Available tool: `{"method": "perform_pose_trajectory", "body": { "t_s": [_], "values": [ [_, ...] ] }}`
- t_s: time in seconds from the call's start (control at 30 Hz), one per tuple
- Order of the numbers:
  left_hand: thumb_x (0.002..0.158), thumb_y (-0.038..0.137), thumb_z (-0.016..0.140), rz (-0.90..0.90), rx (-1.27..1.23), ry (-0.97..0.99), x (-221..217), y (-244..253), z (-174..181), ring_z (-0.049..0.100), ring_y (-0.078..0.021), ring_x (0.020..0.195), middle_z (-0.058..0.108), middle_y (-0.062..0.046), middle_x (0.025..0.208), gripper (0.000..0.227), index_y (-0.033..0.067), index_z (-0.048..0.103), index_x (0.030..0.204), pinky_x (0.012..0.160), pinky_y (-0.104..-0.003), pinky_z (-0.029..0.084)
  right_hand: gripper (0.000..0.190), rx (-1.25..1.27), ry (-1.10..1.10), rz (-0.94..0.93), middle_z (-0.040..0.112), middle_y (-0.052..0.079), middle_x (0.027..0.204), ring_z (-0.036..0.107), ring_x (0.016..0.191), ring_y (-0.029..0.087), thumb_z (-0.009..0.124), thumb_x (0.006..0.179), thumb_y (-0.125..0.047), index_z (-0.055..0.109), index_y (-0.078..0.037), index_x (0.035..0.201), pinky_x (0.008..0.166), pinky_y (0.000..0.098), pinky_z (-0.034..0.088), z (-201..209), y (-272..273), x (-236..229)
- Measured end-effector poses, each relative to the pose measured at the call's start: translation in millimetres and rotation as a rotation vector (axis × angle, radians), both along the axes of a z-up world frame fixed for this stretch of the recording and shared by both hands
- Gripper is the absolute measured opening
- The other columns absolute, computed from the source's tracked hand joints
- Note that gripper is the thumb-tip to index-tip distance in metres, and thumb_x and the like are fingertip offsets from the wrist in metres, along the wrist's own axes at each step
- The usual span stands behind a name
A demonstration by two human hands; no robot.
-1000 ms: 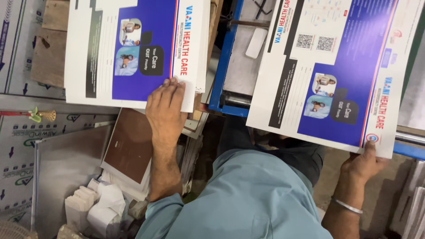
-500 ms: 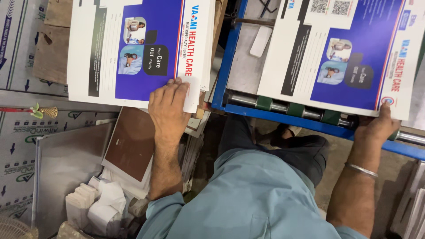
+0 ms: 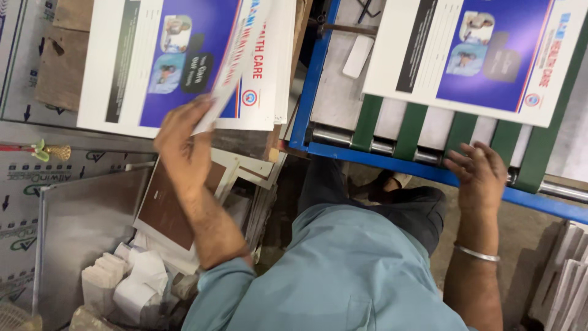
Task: The person sits on the floor and repeatedly feeds printed paper sheets into a blue laminating or sealing machine. They pull the sheets through the rollers and place the processed items into a stack on the left side.
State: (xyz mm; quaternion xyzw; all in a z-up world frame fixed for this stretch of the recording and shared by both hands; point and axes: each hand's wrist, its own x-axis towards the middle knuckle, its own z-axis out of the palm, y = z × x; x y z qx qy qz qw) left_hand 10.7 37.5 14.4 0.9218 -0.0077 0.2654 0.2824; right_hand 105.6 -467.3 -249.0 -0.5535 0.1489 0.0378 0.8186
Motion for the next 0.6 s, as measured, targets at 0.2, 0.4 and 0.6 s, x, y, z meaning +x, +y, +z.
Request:
{"method": "perform_pose_trajectory", "body": {
  "t_s": [0.2,0.4,0.6],
  "values": [
    [0.079,0.008,0.071,-0.122,0.128,0.071,6.1,-5.4,-10.0,0.069,-0.0335,0.114,0.073,-0.017,0.122,0.045,0.0019,0.073,0.124,0.098,-0.043,0.053,0.04,-0.002,-0.053,0.361,0.065,0.021,0.127,0.071,0.108,0.029,0.054,0.109,-0.015,0.052,0.009,0.14,0.088,0.04,0.063,86.0,87.5,3.6],
    [0.101,0.002,0.066,0.213,-0.116,-0.276,4.9,8.4,-24.2,0.071,-0.0277,0.105,0.076,-0.011,0.116,0.023,0.0003,0.073,0.123,0.089,-0.035,0.056,0.044,0.074,-0.096,0.584,0.063,0.021,0.131,0.07,0.11,0.03,0.056,0.106,-0.019,0.051,0.005,0.142,0.091,0.0416,0.062,126.8,132.5,2.2],
    [0.089,0.025,0.075,-0.235,0.483,0.154,36.5,-126.1,-51.4,0.052,-0.0317,0.137,0.06,-0.016,0.139,0.055,-0.0021,0.061,0.135,0.125,-0.059,0.029,0.054,0.353,-0.232,0.747,0.057,0.015,0.148,0.062,0.13,0.027,0.058,0.105,-0.022,0.042,-0.002,0.152,0.101,0.0416,0.059,129.5,174.5,-20.2]
  ]
}}
